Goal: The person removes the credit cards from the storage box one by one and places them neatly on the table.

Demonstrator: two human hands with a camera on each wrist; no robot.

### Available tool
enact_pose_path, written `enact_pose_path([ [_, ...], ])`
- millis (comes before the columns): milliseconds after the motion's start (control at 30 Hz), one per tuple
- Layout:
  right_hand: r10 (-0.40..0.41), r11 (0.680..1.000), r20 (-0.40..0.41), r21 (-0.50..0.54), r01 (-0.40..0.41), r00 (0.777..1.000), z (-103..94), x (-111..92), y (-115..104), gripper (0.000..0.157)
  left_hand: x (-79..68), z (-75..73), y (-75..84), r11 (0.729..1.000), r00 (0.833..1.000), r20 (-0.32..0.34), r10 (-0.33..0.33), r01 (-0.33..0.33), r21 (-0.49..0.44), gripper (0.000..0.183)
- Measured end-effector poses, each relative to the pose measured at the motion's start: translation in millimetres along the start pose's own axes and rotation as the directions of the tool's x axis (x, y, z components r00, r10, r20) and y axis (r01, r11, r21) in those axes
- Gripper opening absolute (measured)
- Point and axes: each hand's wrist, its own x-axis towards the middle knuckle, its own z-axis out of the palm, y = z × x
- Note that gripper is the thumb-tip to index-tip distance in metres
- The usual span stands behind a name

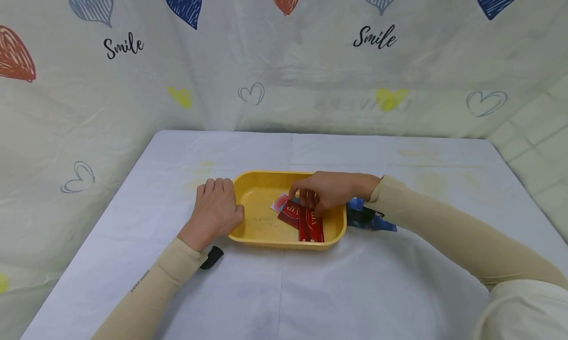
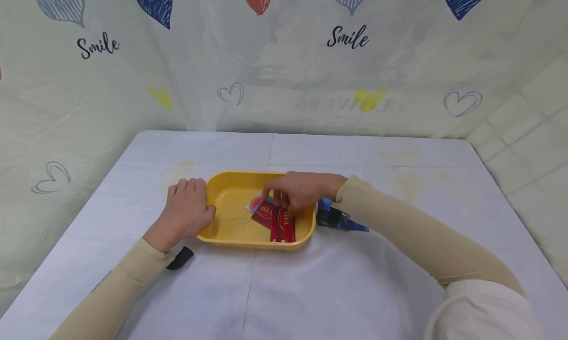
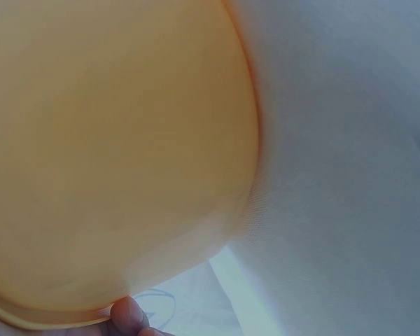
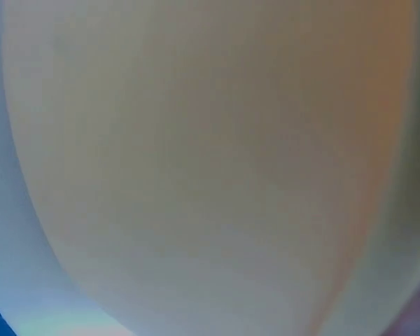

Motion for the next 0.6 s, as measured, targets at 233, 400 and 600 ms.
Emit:
enact_pose_path([
  [233, 0.010, 0.999, 0.049, 0.051, -0.013, 0.999, -5.8, 5.2, 3.9, 0.043, -0.3, 1.0, -1.4, 1.000, 1.000, -0.003, 0.005, -0.005, -0.001, 0.022],
  [400, 0.012, 0.999, 0.076, 0.050, -0.016, 0.997, -9.9, 8.5, 7.5, 0.031, -0.7, 1.1, -1.2, 1.000, 1.000, -0.020, 0.014, -0.014, 0.000, 0.021],
  [600, 0.033, 0.997, 0.098, 0.063, -0.039, 0.995, -13.3, 9.9, 8.5, 0.023, -1.0, 2.8, -2.4, 1.000, 0.999, -0.045, 0.026, -0.026, 0.002, 0.019],
])
